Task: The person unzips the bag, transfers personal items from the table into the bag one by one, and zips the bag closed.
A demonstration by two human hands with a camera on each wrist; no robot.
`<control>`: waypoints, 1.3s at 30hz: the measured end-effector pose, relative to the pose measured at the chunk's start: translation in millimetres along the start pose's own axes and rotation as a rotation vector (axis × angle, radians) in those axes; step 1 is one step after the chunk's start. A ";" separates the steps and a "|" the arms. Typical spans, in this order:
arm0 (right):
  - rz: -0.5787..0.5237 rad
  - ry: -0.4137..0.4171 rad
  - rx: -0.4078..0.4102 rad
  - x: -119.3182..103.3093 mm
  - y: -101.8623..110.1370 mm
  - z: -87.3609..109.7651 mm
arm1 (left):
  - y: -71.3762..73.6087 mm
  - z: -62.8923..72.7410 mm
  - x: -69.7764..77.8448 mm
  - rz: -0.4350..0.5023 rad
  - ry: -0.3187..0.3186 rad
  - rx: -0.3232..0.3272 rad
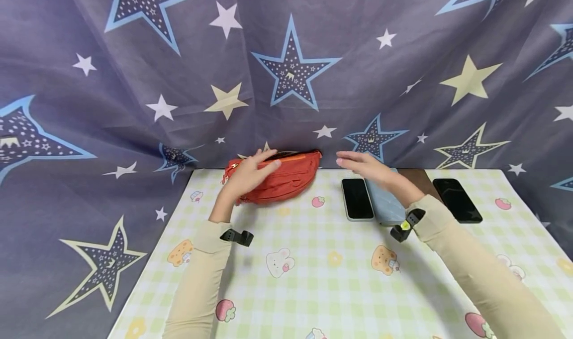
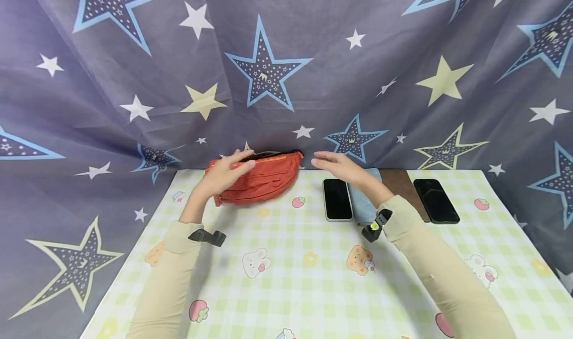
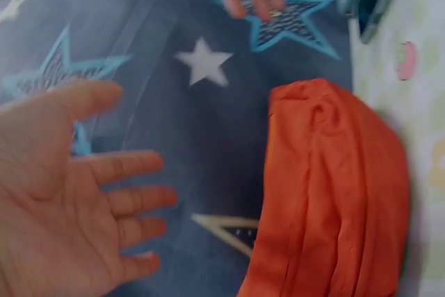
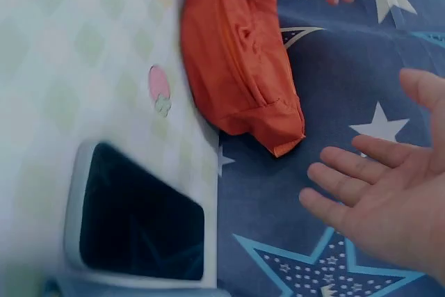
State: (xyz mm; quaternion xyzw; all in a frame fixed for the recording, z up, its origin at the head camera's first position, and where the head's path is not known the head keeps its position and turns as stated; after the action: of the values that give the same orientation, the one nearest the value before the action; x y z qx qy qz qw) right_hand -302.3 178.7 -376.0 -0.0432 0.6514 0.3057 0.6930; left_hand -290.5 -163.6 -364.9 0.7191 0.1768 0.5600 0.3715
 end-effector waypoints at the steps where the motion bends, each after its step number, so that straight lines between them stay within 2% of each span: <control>1: -0.066 -0.024 0.003 0.2 1.0 -4.0 | 4.9 0.7 -4.5 0.043 0.034 0.020; 5: -0.306 -0.088 -0.030 2.9 4.0 -18.8 | 18.9 4.3 -24.2 0.225 0.218 0.095; 7: -0.382 -0.112 -0.054 5.0 4.7 -25.2 | 22.9 7.0 -34.2 0.321 0.337 0.132; 10: -0.467 -0.155 -0.057 7.6 3.7 -33.7 | 25.9 11.4 -48.3 0.419 0.502 0.171; 13: -0.537 -0.215 -0.037 9.7 0.5 -42.7 | 26.5 15.7 -61.4 0.481 0.591 0.195; 17: -0.607 -0.297 -0.003 12.8 -5.0 -55.0 | 25.8 20.7 -78.8 0.594 0.654 0.246; 23: -0.676 -0.357 0.049 19.0 -12.8 -71.9 | 24.2 21.4 -104.4 0.756 0.754 0.227; 28: -0.675 -0.380 0.079 25.3 -20.6 -84.4 | 24.2 15.8 -114.8 0.877 0.804 0.257; 33: -0.686 -0.368 0.043 32.8 -30.6 -94.3 | 26.6 14.7 -118.7 0.967 0.804 0.266; 39: -0.708 -0.355 0.045 33.9 -40.2 -100.7 | 23.4 15.3 -131.2 0.980 0.728 0.248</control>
State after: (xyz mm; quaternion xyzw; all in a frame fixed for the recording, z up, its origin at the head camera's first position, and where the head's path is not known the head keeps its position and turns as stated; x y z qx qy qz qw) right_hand -372.5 112.5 -436.0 -0.1962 0.4728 0.0362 0.8583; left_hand -320.7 -272.1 -437.7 0.5176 0.0055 0.8499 -0.0991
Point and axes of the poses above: each hand's wrist, its own z-axis away from the middle knuckle, its own y-axis out of the back of the hand, x = y × z, the point moved 1 cm from there along -z, towards the middle knuckle, and after that the axes turned 1 degree about -z, right-handed, at the moved point
